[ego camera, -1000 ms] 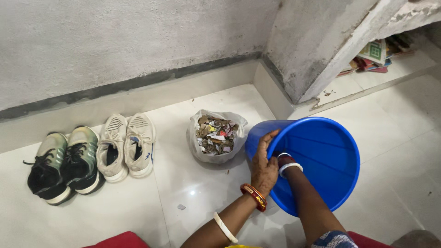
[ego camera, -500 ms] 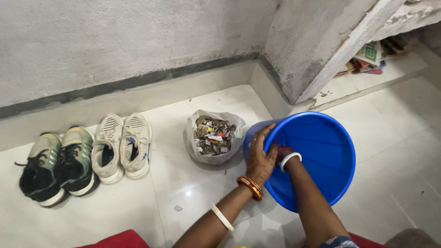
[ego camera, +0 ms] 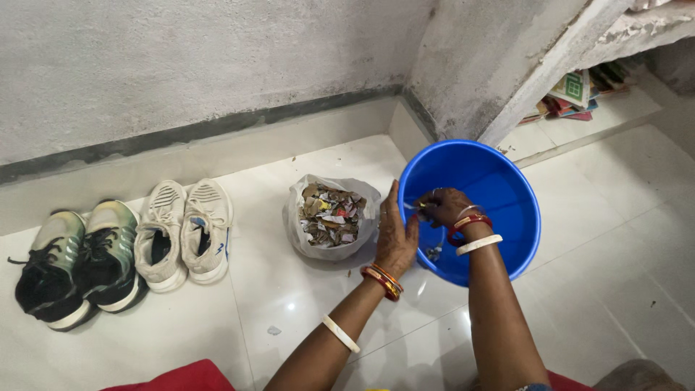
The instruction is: The person sits on the floor and sorts small pieces of trash from a white plastic bag into a blue bucket. They pick up items one by one and place them into the bucket.
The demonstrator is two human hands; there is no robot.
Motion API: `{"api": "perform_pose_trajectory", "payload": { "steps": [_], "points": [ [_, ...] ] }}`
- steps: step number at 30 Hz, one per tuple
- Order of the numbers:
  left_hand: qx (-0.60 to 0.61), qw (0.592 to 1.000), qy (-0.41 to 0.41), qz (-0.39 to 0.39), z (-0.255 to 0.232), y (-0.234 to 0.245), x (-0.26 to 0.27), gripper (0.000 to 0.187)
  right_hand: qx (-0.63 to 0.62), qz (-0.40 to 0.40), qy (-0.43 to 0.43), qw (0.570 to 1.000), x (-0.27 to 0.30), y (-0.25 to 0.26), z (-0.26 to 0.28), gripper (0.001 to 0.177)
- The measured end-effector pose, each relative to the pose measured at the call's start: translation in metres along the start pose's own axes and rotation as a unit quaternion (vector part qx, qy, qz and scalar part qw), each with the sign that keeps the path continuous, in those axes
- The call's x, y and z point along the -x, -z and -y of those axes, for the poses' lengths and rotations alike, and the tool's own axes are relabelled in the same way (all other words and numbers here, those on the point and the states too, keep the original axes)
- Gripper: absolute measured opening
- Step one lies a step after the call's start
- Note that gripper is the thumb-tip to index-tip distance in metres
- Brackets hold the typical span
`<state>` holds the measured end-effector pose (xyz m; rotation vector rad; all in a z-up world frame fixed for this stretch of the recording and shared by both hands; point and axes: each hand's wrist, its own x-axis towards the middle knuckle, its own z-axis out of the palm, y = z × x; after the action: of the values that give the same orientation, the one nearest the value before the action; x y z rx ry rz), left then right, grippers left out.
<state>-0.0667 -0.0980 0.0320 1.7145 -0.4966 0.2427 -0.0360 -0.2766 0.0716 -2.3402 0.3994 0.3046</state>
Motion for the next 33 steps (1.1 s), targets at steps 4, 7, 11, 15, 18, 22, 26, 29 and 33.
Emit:
{"api": "perform_pose_trajectory", "payload": {
  "steps": [4,7,11,15,18,22,26,29,33],
  "points": [
    [0.017,0.997,0.042,0.059,0.016,0.007,-0.006,0.09,-0.019,-0.051,-0.012,0.998,0.003,-0.004,0.009,0.023],
    [0.021,0.994,0.06,0.087,0.024,0.011,-0.012,0.097,0.007,-0.086,0.0,0.996,0.001,-0.002,0.008,0.022],
    [0.0,0.992,0.092,0.089,0.035,0.012,-0.022,0.105,-0.075,-0.129,0.062,0.987,0.004,0.005,0.007,0.023],
    [0.009,0.993,0.084,0.083,0.038,0.016,-0.02,0.106,-0.206,-0.133,0.079,0.966,0.011,0.012,0.016,0.03],
    [-0.027,0.982,0.146,0.117,0.032,0.023,-0.02,0.097,-0.242,-0.133,0.083,0.957,0.017,0.017,0.019,0.034],
    [-0.056,0.983,0.148,0.089,0.017,0.035,-0.021,0.085,-0.195,-0.113,0.019,0.974,0.018,0.016,0.019,0.042],
    [0.035,0.981,0.173,0.084,0.008,0.047,-0.026,0.066,-0.263,-0.071,0.024,0.962,0.02,0.005,0.02,0.034],
    [0.127,0.977,0.154,0.075,0.011,0.055,-0.031,0.052,-0.346,-0.052,0.047,0.936,0.027,-0.001,0.029,0.032],
    [0.162,0.976,0.136,0.04,0.018,0.063,-0.029,0.049,-0.44,-0.029,0.083,0.894,0.038,-0.007,0.051,0.031]
  ]
}}
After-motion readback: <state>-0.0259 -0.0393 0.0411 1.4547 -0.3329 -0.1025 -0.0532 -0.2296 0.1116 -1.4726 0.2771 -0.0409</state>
